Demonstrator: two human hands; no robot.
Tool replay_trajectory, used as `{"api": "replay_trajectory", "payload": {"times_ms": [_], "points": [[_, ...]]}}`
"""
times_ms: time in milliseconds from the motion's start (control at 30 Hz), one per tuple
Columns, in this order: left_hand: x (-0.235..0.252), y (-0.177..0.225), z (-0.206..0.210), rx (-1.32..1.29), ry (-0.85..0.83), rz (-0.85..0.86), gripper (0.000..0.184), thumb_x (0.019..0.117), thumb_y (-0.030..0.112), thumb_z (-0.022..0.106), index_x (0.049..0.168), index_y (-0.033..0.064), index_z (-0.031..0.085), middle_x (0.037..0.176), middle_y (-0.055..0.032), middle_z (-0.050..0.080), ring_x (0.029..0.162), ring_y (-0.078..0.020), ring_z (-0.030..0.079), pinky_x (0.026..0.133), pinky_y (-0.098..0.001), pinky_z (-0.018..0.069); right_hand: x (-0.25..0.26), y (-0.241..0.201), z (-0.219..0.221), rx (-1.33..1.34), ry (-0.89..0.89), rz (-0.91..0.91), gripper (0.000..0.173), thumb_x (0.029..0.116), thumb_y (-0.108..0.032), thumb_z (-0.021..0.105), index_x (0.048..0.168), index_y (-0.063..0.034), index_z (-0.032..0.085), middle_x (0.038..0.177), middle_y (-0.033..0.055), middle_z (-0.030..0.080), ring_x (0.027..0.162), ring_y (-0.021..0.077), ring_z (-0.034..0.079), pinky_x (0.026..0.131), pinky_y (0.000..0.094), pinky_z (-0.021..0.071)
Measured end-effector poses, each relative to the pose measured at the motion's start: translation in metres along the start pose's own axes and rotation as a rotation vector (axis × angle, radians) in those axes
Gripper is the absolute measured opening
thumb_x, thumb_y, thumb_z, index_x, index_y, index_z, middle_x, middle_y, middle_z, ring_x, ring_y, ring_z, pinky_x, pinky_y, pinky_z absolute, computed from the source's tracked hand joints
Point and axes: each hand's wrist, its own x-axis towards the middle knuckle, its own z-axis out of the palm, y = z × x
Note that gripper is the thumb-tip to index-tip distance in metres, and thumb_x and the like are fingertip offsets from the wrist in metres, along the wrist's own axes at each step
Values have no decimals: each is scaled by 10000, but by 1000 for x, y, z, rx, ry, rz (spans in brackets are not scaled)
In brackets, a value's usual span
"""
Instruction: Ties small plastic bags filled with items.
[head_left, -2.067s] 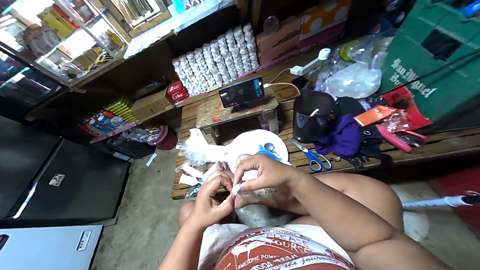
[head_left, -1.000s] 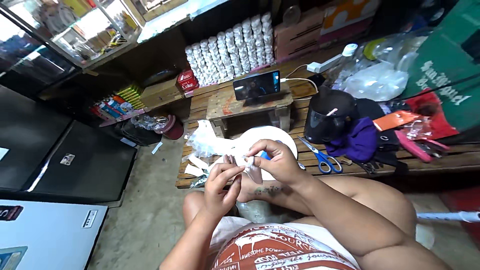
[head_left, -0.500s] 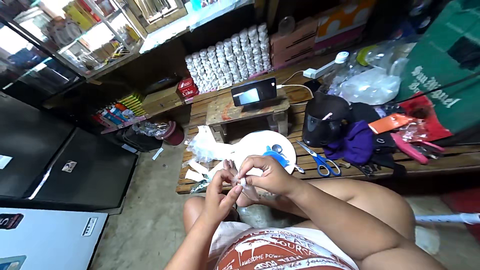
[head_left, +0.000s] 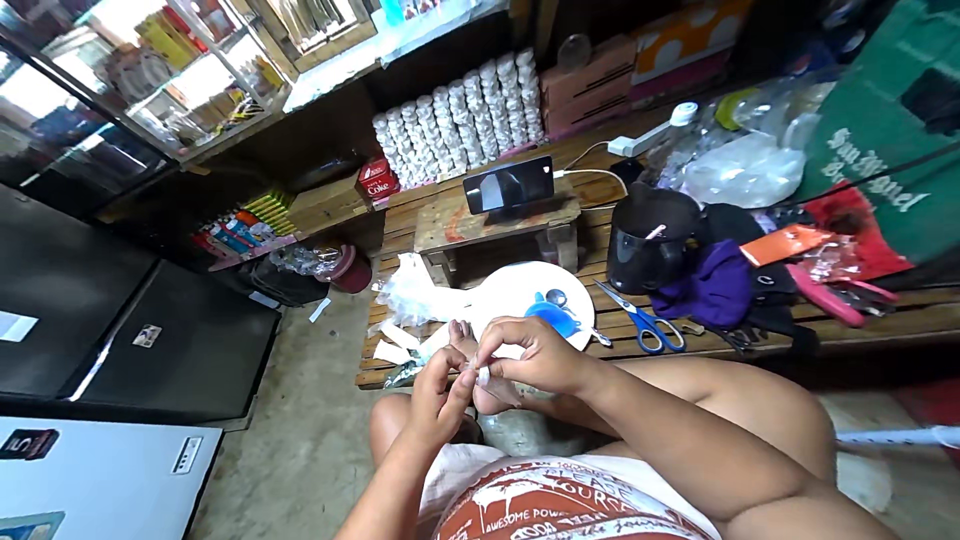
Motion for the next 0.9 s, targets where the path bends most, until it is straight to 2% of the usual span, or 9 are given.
{"api": "replay_trajectory", "payload": {"times_ms": [167, 333, 467, 600, 767, 900], "points": [[1, 3, -1, 124, 10, 8, 439, 1116, 399, 357, 958, 50, 571, 852, -11, 581, 827, 17, 585, 781, -165, 503, 0, -1, 1, -8, -9, 10, 97, 909, -69, 718, 953, 16, 736, 946, 28, 723, 975, -6, 638, 921, 176, 510], [0, 0, -3, 196, 19, 39, 438, 1116, 380, 369, 911, 48, 570, 802, -27, 565, 788, -22, 577, 764, -180, 494, 0, 0, 0, -19, -27, -7, 106, 907, -77, 721, 955, 15, 741, 943, 38, 729, 977, 10, 640, 926, 188, 501], [-1, 0, -5, 290, 28, 66, 452, 1113, 387, 374, 894, 52, 585, 776, -49, 569, 760, -81, 581, 776, -237, 500, 0, 2, 1, -35, -29, -11, 105, 904, -67, 713, 959, 16, 743, 945, 46, 733, 966, 20, 648, 916, 195, 510], [-1, 0, -7, 367, 28, 118, 421, 1114, 337, 380, 878, 52, 582, 759, -63, 564, 736, -111, 580, 757, -249, 501, 0, 3, 2, -44, -28, -9, 112, 909, -81, 714, 957, 16, 741, 947, 48, 736, 970, 20, 650, 919, 193, 508], [0, 2, -9, 395, 46, 162, 397, 1106, 303, 404, 859, 46, 577, 745, -66, 565, 721, -115, 582, 729, -236, 504, 0, 3, 4, -34, -34, 34, 130, 925, -97, 712, 980, 19, 733, 966, 41, 728, 984, 4, 640, 936, 189, 504], [5, 5, -14, 345, 65, 149, 396, 1103, 304, 421, 871, 33, 593, 740, -64, 583, 699, -91, 588, 699, -224, 515, 0, 5, 4, 10, -52, 55, 116, 947, -79, 676, 1002, 17, 711, 1031, 47, 727, 1057, 40, 640, 983, 237, 502]]}}
